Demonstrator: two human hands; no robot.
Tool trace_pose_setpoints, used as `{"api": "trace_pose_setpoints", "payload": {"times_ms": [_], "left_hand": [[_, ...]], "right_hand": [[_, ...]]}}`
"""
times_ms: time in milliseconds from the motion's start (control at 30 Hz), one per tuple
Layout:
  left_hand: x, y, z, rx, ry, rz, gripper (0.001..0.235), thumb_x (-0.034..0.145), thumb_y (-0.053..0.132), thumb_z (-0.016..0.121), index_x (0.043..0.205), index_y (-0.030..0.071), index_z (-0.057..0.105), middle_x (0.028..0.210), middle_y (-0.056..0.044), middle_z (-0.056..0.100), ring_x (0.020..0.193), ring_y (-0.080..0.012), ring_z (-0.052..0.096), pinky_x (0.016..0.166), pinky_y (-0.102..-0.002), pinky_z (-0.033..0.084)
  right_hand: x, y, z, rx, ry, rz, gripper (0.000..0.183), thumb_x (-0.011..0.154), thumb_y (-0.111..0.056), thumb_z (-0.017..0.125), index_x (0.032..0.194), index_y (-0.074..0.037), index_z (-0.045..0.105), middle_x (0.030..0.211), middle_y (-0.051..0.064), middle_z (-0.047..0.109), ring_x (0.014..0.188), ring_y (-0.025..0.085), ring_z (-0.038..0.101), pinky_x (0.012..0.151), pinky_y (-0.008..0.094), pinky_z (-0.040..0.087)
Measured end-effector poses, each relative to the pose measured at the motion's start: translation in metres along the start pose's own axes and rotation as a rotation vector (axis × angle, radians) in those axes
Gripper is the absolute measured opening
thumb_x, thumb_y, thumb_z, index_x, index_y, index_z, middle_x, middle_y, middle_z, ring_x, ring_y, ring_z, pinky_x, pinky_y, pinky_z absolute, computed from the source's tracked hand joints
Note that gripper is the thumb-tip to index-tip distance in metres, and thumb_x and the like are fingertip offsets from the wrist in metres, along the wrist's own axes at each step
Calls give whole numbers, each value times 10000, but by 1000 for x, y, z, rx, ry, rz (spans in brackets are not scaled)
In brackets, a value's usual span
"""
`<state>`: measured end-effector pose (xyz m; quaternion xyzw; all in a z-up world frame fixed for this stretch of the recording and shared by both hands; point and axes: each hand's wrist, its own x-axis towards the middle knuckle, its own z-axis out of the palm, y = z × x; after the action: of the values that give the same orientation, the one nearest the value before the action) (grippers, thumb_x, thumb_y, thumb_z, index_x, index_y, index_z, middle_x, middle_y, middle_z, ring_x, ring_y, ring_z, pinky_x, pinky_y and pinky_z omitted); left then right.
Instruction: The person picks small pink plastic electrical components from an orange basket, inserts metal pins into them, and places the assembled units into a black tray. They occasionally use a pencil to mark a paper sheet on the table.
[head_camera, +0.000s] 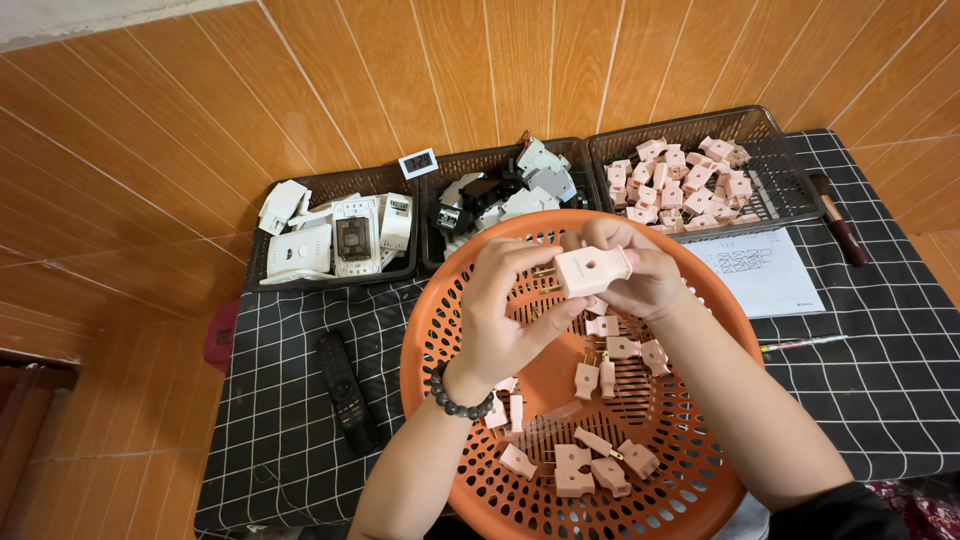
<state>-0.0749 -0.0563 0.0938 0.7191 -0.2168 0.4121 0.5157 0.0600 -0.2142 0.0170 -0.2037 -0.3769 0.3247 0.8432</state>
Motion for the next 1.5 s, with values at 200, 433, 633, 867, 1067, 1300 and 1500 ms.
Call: {"api": "trace_pose_setpoints", "payload": {"times_ms": [200,433,633,867,1067,1300,1500], "left_hand": [[-6,-7,0,-71,-29,-90,381,915,338,801,1122,38,690,994,-86,678,941,-234,651,934,-413,534],[3,3,2,11,-10,7,350,884,121,812,1201,78,670,1131,-59,647,1098,-277,616,1021,-432,502],[3,-3,5,161,-17,29,372,867,12,781,1205,103,654,1216,-51,607,1233,-290,567,1096,-448,462],[1,-13,5,199,-1,24,393,876,22,798,1234,112,664,1225,-56,621,1248,-301,570,1102,-475,451],[2,-3,3,106,39,47,345,904,58,799,1230,120,703,1202,-43,656,1238,-272,602,1099,-445,478],[0,-4,-2,-8,55,-63,444,823,226,907,1193,67,720,1074,-95,715,1032,-255,688,981,-427,541],[-2,-9,-3,-55,-4,-205,376,880,361,846,1112,77,765,963,-85,751,914,-243,736,890,-389,579]], "right_hand": [[-2,1,17,25,6,71,434,850,-363,789,849,-9,539,782,176,578,688,286,699,566,387,668],[-1,-1,1,-103,39,102,731,757,-506,816,1150,48,548,904,155,663,815,251,707,684,365,642],[5,4,10,-70,41,85,1077,623,-385,979,1406,79,404,1158,272,679,1012,399,722,887,512,622],[11,6,25,-247,98,-20,1001,671,-316,928,1441,61,410,1097,197,633,822,203,679,711,308,590],[15,-5,25,-280,177,-1,614,886,-390,680,1296,49,553,1135,183,694,919,216,690,752,329,564],[5,7,2,-246,76,-2,427,946,-372,607,907,52,586,722,110,593,625,143,553,585,268,434],[6,4,12,-285,27,-22,435,956,-389,572,729,-18,593,658,123,570,609,158,529,599,304,453]]}}
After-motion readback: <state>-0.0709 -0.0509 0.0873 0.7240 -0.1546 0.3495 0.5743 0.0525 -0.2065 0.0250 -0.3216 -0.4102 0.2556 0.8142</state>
